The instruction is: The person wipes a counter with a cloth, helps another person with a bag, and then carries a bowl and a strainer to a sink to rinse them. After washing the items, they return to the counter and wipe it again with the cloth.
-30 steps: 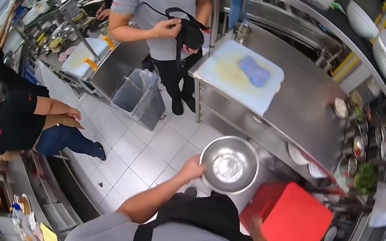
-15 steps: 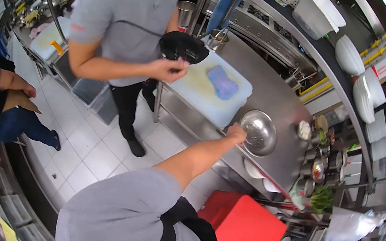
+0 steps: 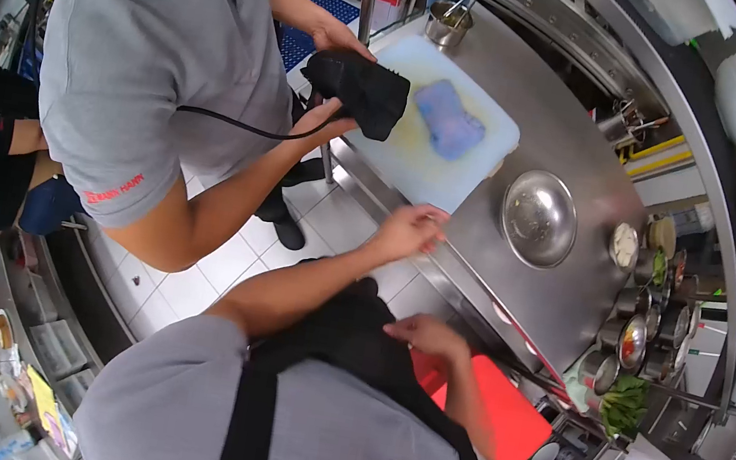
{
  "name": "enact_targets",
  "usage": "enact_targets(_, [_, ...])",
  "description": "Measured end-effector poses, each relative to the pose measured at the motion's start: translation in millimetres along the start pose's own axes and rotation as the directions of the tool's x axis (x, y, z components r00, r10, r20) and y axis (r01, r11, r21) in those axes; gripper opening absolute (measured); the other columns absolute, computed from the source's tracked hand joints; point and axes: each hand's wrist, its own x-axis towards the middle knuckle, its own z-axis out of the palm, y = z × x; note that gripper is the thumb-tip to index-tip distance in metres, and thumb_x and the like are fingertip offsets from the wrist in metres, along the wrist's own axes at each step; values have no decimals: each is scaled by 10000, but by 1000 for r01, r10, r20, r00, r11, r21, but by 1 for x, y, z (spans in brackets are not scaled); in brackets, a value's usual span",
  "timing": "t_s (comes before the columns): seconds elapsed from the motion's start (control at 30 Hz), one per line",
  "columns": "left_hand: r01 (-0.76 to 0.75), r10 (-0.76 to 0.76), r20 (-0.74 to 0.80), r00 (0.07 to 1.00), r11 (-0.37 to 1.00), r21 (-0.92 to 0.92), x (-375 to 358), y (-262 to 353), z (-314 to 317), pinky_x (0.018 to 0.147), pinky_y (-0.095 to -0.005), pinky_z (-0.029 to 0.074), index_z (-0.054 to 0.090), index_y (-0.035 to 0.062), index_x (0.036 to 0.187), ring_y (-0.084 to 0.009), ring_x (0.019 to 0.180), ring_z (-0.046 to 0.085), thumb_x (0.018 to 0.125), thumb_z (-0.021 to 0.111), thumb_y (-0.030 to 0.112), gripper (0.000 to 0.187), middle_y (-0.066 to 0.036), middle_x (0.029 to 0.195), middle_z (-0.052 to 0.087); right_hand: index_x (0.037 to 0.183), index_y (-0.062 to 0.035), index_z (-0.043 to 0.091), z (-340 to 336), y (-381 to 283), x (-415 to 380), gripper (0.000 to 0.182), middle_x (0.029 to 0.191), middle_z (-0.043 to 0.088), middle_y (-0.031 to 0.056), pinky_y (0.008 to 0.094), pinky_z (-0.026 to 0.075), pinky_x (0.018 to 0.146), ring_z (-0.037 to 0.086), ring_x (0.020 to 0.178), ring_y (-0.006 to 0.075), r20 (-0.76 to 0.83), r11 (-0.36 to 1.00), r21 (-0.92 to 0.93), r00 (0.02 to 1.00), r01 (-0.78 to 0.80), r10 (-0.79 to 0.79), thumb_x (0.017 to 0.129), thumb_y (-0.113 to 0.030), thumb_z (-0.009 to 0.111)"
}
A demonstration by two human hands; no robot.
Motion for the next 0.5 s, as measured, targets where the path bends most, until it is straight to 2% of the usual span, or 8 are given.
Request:
enact_targets(0.03, [-33, 36, -62, 997, 998, 53, -17, 19, -15, 601, -262, 530, 621, 49, 1139, -101, 646, 601, 960, 576, 212, 246, -42, 819, 658, 1044, -43, 715, -19, -15, 5, 431, 910, 719, 121, 346, 495, 770, 650, 843, 179, 46, 990, -98, 995, 96, -92, 957, -432, 551])
enact_targets(0.13, [-126, 152, -145, 978, 976, 178, -50, 64, -51, 584, -265, 512, 639, 37, 1056, -90, 640, 587, 957, 585, 219, 215, -40, 779, 654, 1047, -80, 703, -73, -43, 31, 206, 934, 721, 60, 319, 505, 764, 653, 843, 144, -407, 859, 15, 787, 512, -463, 947, -213, 582])
enact_targets(0.17, [-111, 202, -224, 953, 924, 365, -56, 79, -56, 583, -270, 505, 629, 33, 1048, -98, 651, 589, 946, 596, 202, 200, -48, 795, 643, 1051, -73, 688, -96, -76, 31, 195, 937, 718, 79, 326, 507, 790, 669, 877, 175, -558, 856, 109, 743, 506, -369, 949, -181, 562])
enact_targets(0.27, [-153, 414, -293, 862, 763, 627, -57, 94, -58, 590, -276, 499, 611, 30, 1044, -118, 704, 595, 916, 617, 164, 185, -72, 868, 616, 1144, -64, 644, -160, -150, 48, 241, 1011, 691, 128, 357, 493, 843, 665, 939, 272, -756, 783, -157, 437, 602, -488, 923, -95, 554])
enact_targets(0.3, [-228, 563, -272, 781, 662, 714, -53, 95, -59, 600, -277, 500, 603, 30, 1048, -128, 746, 600, 898, 628, 143, 189, -87, 924, 600, 1169, -76, 639, -177, -163, 66, 270, 1065, 678, 115, 370, 494, 853, 653, 961, 280, -712, 779, -289, 419, 557, -563, 910, -85, 564])
enact_targets(0.37, [-178, 511, -276, 814, 671, 720, -41, 91, -67, 653, -342, 524, 543, 23, 1166, -244, 852, 617, 868, 639, 131, 331, -149, 1055, 550, 1195, -87, 633, -203, -178, 110, 303, 1118, 666, 102, 382, 495, 863, 642, 984, 287, -646, 755, -416, 419, 508, -638, 898, -76, 573])
enact_targets(0.43, [-61, 594, -308, 743, 519, 853, -32, 94, -70, 721, -423, 531, 440, -14, 1271, -367, 936, 605, 864, 646, 149, 484, -220, 1119, 525, 1232, -116, 626, -214, -172, 169, 354, 1133, 643, 114, 375, 475, 899, 609, 1041, 304, -520, 579, -669, 263, 465, -813, 878, -105, 614])
enact_targets(0.5, [-4, 568, -359, 741, 538, 843, -17, 95, -82, 768, -487, 525, 357, -44, 1325, -470, 951, 589, 868, 649, 202, 596, -285, 1146, 501, 1172, -109, 644, -232, -172, 195, 309, 1076, 640, 110, 390, 482, 869, 611, 1023, 305, -418, 536, -719, 340, 443, -842, 864, -103, 628])
